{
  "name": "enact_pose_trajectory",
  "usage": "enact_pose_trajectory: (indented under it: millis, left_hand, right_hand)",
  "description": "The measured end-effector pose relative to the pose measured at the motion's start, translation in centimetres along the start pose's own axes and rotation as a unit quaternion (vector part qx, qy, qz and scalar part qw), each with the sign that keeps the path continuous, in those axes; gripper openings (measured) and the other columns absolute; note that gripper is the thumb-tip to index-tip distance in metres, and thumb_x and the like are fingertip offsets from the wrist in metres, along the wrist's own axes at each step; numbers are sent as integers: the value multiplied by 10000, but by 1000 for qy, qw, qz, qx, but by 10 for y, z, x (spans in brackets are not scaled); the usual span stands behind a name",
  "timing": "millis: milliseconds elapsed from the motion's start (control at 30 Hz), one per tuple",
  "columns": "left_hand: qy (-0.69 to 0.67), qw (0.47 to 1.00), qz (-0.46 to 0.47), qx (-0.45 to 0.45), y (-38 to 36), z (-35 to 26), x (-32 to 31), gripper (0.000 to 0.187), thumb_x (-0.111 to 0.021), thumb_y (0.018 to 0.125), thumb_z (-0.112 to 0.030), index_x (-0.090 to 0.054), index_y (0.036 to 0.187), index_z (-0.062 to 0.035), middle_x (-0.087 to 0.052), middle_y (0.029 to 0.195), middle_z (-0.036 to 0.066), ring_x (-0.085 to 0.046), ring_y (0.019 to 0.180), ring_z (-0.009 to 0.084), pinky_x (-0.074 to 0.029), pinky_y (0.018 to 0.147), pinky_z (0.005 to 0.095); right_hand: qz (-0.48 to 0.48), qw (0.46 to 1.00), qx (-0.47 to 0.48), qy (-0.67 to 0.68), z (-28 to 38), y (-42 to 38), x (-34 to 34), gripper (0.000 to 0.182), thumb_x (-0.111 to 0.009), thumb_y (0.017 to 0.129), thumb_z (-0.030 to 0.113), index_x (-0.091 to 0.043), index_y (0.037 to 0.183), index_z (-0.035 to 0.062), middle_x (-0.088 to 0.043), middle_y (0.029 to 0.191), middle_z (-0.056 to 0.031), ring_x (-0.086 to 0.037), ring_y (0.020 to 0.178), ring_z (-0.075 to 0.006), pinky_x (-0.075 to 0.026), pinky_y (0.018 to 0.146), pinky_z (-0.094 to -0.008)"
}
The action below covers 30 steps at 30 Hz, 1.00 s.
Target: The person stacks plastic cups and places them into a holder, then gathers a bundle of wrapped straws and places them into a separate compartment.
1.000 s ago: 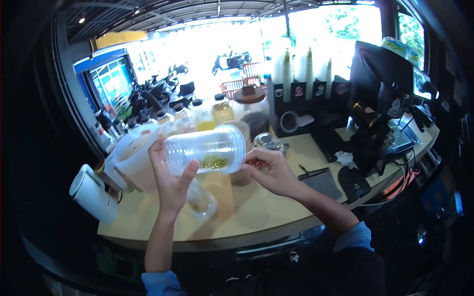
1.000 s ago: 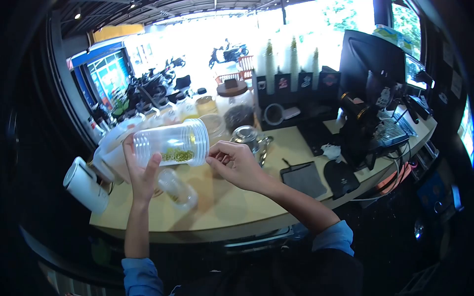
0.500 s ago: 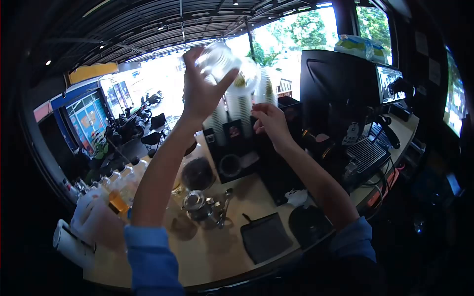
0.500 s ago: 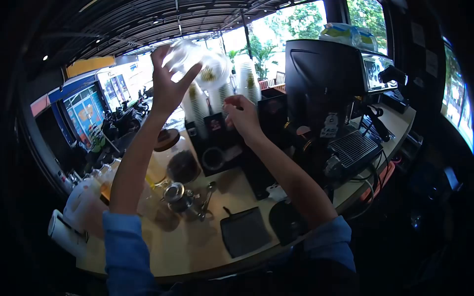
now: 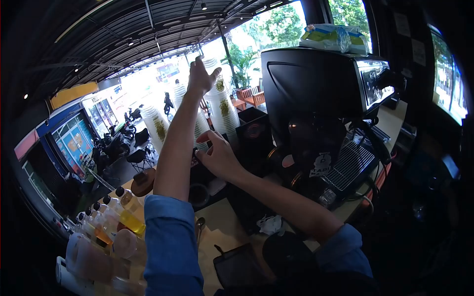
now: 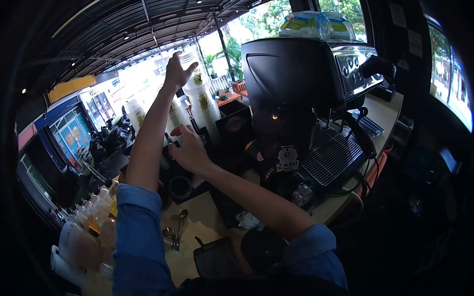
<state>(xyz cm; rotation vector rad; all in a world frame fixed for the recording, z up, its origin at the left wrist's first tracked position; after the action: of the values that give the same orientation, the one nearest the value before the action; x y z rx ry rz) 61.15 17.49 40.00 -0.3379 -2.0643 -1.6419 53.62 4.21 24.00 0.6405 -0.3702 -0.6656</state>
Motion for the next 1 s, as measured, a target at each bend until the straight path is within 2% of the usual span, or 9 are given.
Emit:
enact_pose_trajectory:
  millis: [367,400,500,533,567,700,767,867,1000]
  left_hand:
    - [-14,998,64,13,-30,28,-39,639,-702,746,-346,-395,1173,17,-476,1115,245,-506,1026,357,-410,901,403]
    - [-5,992,116,40,-32,29,-41,707,-667,779,-324,-307,1270,33,-408,1210,275,-445,1125,372,-372,959,394]
    - [41,997,62,31,-37,31,-33,794,-623,802,-357,-196,1338,43,-313,1318,284,-336,1235,382,-290,1030,412]
    - [-11,997,77,23,-42,21,-22,828,-600,820,-311,-98,1360,64,-226,1366,307,-263,1278,393,-268,1050,398]
    - [57,997,42,-16,-47,7,-7,747,-593,824,-281,-177,1350,46,-323,1321,280,-373,1216,369,-347,988,399]
    - [100,956,212,-177,-113,-71,58,332,-537,841,-240,-528,1051,16,-591,968,204,-608,853,308,-474,746,406]
    - [204,915,328,-113,-183,-88,122,240,-526,831,-219,-561,928,-3,-610,909,183,-615,771,326,-487,709,408]
    - [272,889,363,-69,-256,-77,191,188,-533,814,-200,-567,907,-39,-614,911,151,-619,723,316,-495,662,393]
    - [214,933,273,-97,-346,-66,294,176,-566,805,-214,-560,875,-52,-612,869,119,-612,751,281,-487,652,356]
  right_hand:
    - [-48,996,5,-73,-31,4,18,380,-640,688,143,-510,1017,6,-474,1001,-127,-532,726,-179,-457,691,-307]
    - [-55,995,6,-78,-31,4,20,396,-645,684,151,-507,1027,10,-470,1007,-124,-530,756,-185,-458,704,-308]
    - [-50,997,-7,-66,-33,-2,22,387,-644,693,145,-505,1031,16,-469,1019,-119,-523,799,-188,-459,724,-310]
    - [-57,996,8,-63,-29,-3,23,375,-648,701,141,-510,1028,20,-470,1021,-124,-529,792,-190,-459,733,-308]
    - [-54,997,-1,-56,-29,-3,23,364,-648,720,142,-510,1035,22,-474,1045,-132,-539,805,-185,-456,733,-306]
    - [-68,997,29,27,-11,-9,17,246,-592,792,181,-550,949,-5,-542,896,-123,-540,718,-172,-448,636,-303]
    - [-59,993,25,104,25,-28,-1,172,-543,875,155,-576,815,-2,-566,653,-20,-514,621,-65,-405,517,-221]
    - [41,985,55,159,70,-71,-48,154,-554,862,88,-537,725,20,-524,638,11,-488,612,-41,-384,519,-195]
    - [152,969,93,170,100,-150,-143,165,-593,810,51,-495,680,23,-500,652,10,-476,595,-44,-393,539,-192]
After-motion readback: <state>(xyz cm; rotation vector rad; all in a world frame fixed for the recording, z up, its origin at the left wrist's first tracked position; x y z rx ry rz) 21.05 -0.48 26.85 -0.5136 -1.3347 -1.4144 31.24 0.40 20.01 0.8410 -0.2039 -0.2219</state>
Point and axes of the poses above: each hand's wrist, its own y-axis towards the middle knuckle, its own x-axis out of the back of the hand, z = x × y, the point moved 9 cm from there along y, towards the middle knuckle
